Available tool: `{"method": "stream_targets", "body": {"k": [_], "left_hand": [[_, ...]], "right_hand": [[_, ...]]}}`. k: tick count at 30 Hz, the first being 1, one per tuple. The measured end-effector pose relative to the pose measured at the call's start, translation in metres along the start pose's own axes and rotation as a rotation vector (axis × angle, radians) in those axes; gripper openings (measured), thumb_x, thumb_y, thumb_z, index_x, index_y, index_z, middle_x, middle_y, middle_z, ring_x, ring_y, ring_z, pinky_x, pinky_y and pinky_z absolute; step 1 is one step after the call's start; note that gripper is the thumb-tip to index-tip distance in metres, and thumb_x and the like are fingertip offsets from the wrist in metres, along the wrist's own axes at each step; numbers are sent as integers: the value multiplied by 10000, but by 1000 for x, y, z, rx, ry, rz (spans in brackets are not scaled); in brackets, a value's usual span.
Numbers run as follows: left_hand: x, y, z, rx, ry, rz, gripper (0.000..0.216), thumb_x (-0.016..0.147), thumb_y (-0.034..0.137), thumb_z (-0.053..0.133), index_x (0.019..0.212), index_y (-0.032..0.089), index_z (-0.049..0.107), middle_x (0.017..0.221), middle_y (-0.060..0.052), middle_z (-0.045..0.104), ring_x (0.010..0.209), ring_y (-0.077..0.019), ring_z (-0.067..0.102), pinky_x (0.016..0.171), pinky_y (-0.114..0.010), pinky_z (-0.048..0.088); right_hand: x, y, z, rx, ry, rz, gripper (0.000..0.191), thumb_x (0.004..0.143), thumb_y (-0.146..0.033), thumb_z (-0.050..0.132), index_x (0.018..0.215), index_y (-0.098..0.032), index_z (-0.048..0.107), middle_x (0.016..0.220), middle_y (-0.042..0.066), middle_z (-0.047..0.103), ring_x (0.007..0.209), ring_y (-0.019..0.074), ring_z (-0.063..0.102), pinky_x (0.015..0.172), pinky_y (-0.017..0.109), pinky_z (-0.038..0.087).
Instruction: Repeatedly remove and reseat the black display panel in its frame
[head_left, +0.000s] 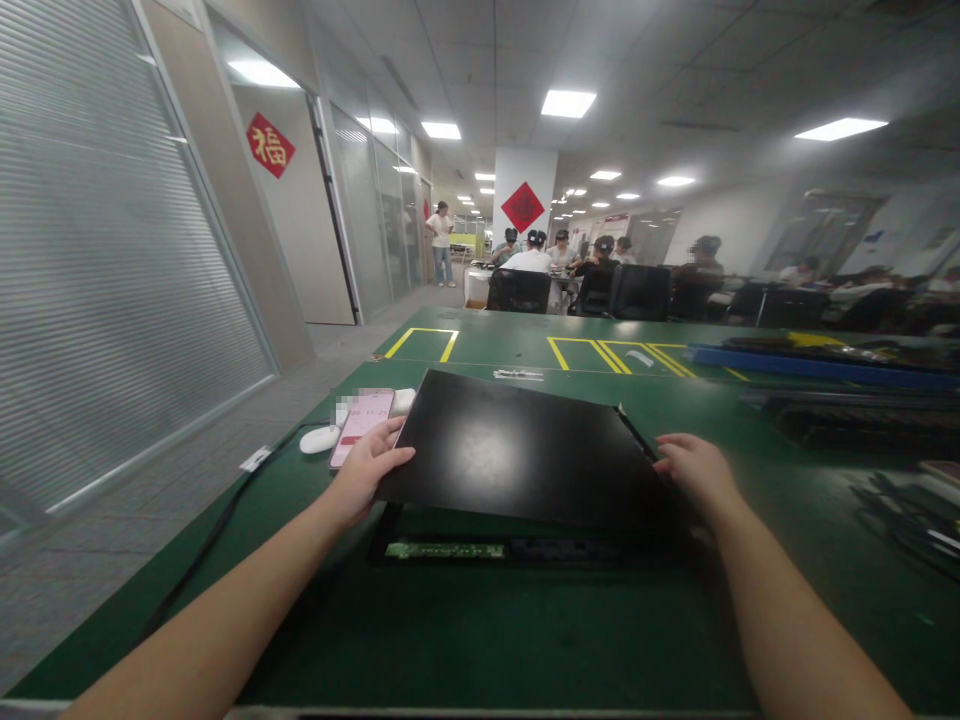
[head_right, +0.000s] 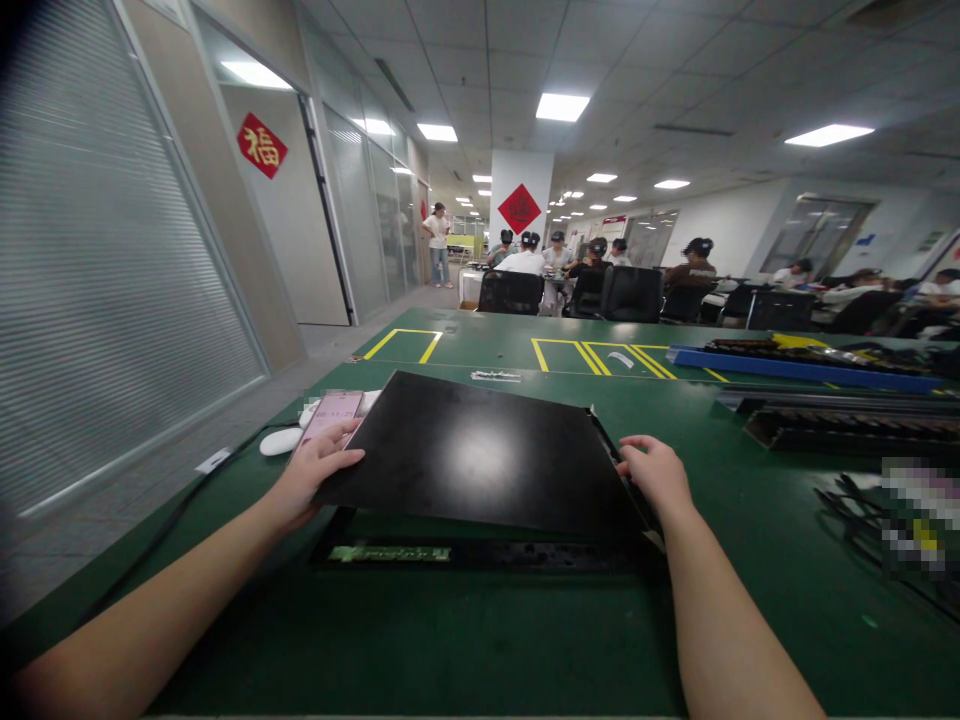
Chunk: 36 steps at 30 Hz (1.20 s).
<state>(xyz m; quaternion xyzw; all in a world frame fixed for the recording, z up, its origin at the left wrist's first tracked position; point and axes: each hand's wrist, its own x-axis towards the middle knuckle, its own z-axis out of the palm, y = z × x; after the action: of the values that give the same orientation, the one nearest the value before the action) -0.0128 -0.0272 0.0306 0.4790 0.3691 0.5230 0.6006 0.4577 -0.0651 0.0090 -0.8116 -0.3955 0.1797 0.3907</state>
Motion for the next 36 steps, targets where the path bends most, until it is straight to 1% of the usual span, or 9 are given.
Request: {"method": "stream_targets", "body": {"k": [3,6,11,15,22,29,36], "left_hand": [[2,-7,0,-4,-13,-14,673,596,228,861,1208,153,594,1043,-113,770,957,-308,738,783,-370,603],[4,-11,0,-12,-21,-19,660,592,228,869,1191,146,605,1053,-122,768,965,-315,735,793,-376,596],[1,-10,0,2,-46,-69,662,646,221,861,1240,143,579,1066,-120,767,967,-294,737,814,-360,584],[0,-9,3,-10,-54,-87,676,637,218,868,1235,143,562,1067,-115,769,973,-282,736,801,-334,579],[1,-10,4,-12,-55,-94,696,595,220,885,1208,139,565,1054,-112,773,1002,-297,729,835,-350,566],[1,-11,4,0,-63,-106,689,613,225,877,1217,148,556,1072,-111,769,1022,-294,723,853,-351,562],[1,-11,6,15,-65,-112,654,601,247,884,1170,164,574,1077,-108,767,1041,-300,715,845,-347,567]], "right_hand": [[1,0,-3,-97,20,-2,379,759,-316,554,1088,-190,693,704,54,734,621,198,643,583,299,429],[0,-1,-5,-144,21,0,382,763,-318,547,1091,-193,696,730,59,742,674,211,660,604,302,430],[0,0,-6,-178,20,0,369,773,-316,539,1088,-210,697,751,50,746,716,215,671,610,298,423],[-2,-2,-6,-194,15,-6,368,774,-301,538,1089,-202,699,756,51,747,741,214,675,627,298,427],[-3,-5,-7,-234,13,0,377,772,-296,536,1094,-197,705,780,57,751,777,221,679,623,299,422],[-6,-7,-6,-270,24,-37,353,772,-290,541,1062,-198,721,783,61,750,755,219,680,607,295,422],[-10,-13,-6,-370,6,-40,351,788,-290,516,1065,-237,725,814,43,752,846,242,673,652,316,437]]}}
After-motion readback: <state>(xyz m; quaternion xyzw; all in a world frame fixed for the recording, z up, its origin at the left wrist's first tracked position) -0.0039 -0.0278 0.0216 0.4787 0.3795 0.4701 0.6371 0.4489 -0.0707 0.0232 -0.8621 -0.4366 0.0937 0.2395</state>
